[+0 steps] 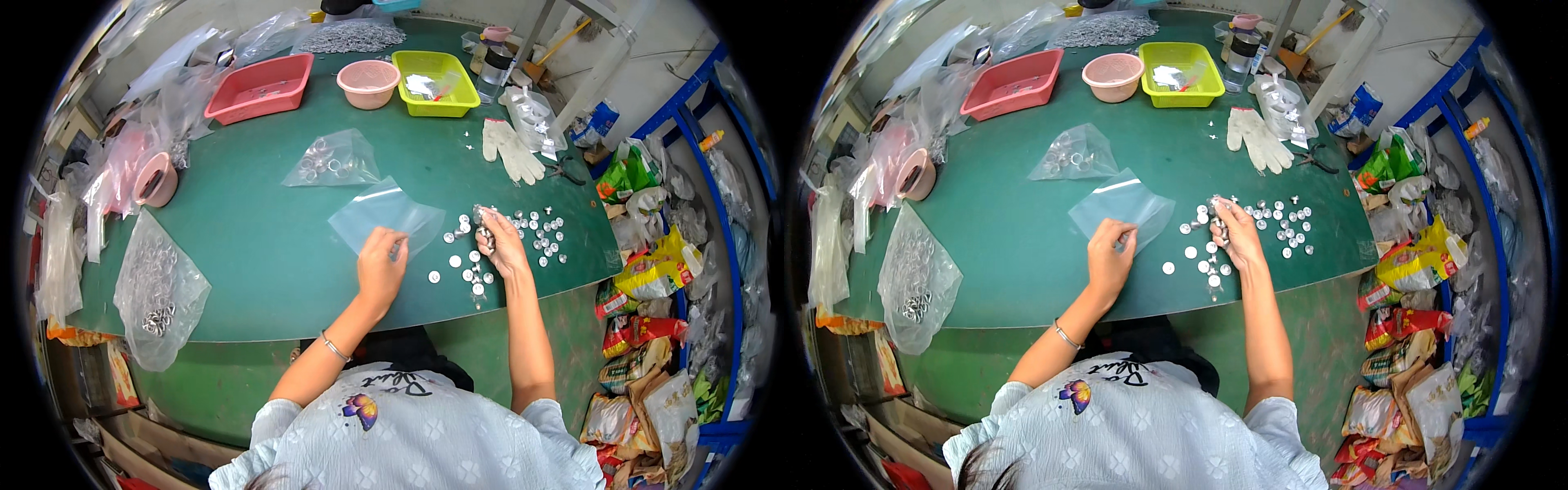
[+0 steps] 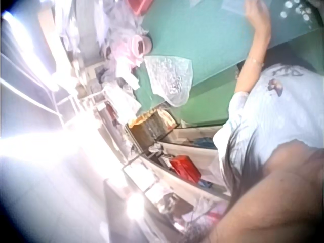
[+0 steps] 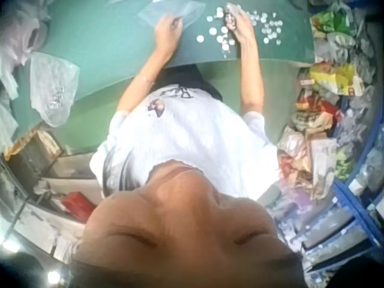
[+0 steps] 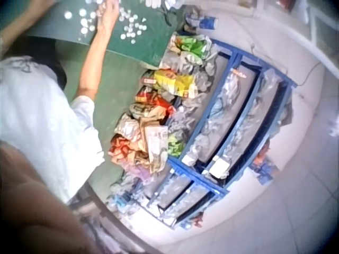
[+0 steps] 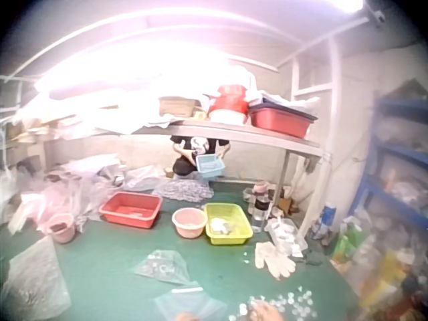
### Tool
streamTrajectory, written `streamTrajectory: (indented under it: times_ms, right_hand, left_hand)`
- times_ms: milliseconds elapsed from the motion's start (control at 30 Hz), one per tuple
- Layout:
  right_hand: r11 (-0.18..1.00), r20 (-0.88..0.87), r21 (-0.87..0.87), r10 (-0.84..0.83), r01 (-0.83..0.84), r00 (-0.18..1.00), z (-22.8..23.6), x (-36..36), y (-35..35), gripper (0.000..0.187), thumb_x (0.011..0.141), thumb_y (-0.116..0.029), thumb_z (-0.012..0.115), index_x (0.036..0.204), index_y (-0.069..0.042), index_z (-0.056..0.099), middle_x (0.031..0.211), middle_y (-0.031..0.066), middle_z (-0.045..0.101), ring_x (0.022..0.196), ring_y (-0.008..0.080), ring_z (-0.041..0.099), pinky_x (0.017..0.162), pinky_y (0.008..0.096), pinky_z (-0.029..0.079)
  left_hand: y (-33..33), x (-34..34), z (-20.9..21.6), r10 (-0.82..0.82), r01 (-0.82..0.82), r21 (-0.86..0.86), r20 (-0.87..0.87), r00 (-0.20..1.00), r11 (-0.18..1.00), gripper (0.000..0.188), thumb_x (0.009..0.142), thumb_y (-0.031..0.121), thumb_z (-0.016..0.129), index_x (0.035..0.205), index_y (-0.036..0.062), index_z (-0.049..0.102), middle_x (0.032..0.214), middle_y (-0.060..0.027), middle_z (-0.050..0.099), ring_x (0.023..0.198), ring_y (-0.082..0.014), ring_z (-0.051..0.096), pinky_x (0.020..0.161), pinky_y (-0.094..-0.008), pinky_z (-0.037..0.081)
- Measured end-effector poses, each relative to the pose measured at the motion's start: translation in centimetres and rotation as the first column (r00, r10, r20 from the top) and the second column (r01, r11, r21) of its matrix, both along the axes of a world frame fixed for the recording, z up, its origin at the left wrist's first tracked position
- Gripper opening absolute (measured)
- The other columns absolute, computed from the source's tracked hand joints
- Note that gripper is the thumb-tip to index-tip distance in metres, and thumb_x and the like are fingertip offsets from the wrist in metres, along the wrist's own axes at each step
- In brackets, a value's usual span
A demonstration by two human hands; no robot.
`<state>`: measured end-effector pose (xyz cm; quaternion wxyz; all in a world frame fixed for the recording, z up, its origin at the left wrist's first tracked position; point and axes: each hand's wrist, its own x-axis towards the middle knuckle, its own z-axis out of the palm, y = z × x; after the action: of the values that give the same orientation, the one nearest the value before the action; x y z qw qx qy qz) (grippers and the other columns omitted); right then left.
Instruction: The person picks small metal rings and flat circular metal pieces from a green table and places them into clear plastic bags. They repeatedly open bags, fill them with parts, and set the filled bags aside on a nearby shelf. Another person works across the table in the background.
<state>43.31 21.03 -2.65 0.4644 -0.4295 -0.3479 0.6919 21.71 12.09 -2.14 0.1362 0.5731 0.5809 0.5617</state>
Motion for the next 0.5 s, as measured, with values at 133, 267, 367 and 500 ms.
streamTrajectory:
  times_ms: [133,267,367,500]
  right_hand:
    - [0.916,-0.527,-0.128,0.261,-0.379,0.809,1.9,-1.8,-1.1,0.026,0.096,-0.024,0.046,0.109,-0.003,0.053,0.089,0.0068,0.054,0.059,0.0092,0.040,0.039,0.0178,0.031]
    - [0.740,-0.741,-0.258,0.261,-0.621,0.619,2.8,-4.7,-3.1,0.030,0.097,-0.028,0.045,0.112,-0.002,0.051,0.087,0.0071,0.050,0.060,0.0091,0.039,0.038,0.0168,0.030]
    - [0.700,-0.696,-0.381,0.213,-0.604,0.686,1.7,-5.9,-3.5,0.028,0.097,-0.028,0.044,0.105,-0.002,0.051,0.086,0.0072,0.050,0.059,0.0083,0.039,0.038,0.0172,0.030]
    - [0.690,-0.711,-0.464,0.084,-0.556,0.698,1.7,-6.6,-3.1,0.026,0.098,-0.022,0.041,0.102,0.001,0.050,0.090,0.0106,0.052,0.061,0.0124,0.044,0.042,0.0192,0.034]
  left_hand:
    - [0.9,0.4,-0.8,-0.020,0.019,-0.019,-0.036,0.999,1.000,0.012,0.073,-0.006,0.064,0.085,-0.0005,0.062,0.078,-0.0099,0.056,0.064,-0.0202,0.053,0.059,-0.0296,0.045]
    - [1.2,0.7,-0.8,-0.055,0.055,-0.011,0.006,0.998,0.998,0.013,0.075,-0.004,0.064,0.086,0.0008,0.062,0.081,-0.0105,0.058,0.066,-0.0226,0.057,0.059,-0.0310,0.047]
    - [1.1,0.8,0.5,-0.069,0.068,0.017,0.082,0.994,0.998,0.013,0.076,-0.005,0.062,0.088,-0.0003,0.062,0.081,-0.0112,0.058,0.066,-0.0227,0.058,0.058,-0.0304,0.048]
    - [1.0,0.7,0.6,-0.201,0.195,0.086,0.056,0.978,0.977,0.013,0.077,-0.005,0.062,0.090,-0.0014,0.062,0.080,-0.0108,0.058,0.064,-0.0214,0.058,0.058,-0.0297,0.048]
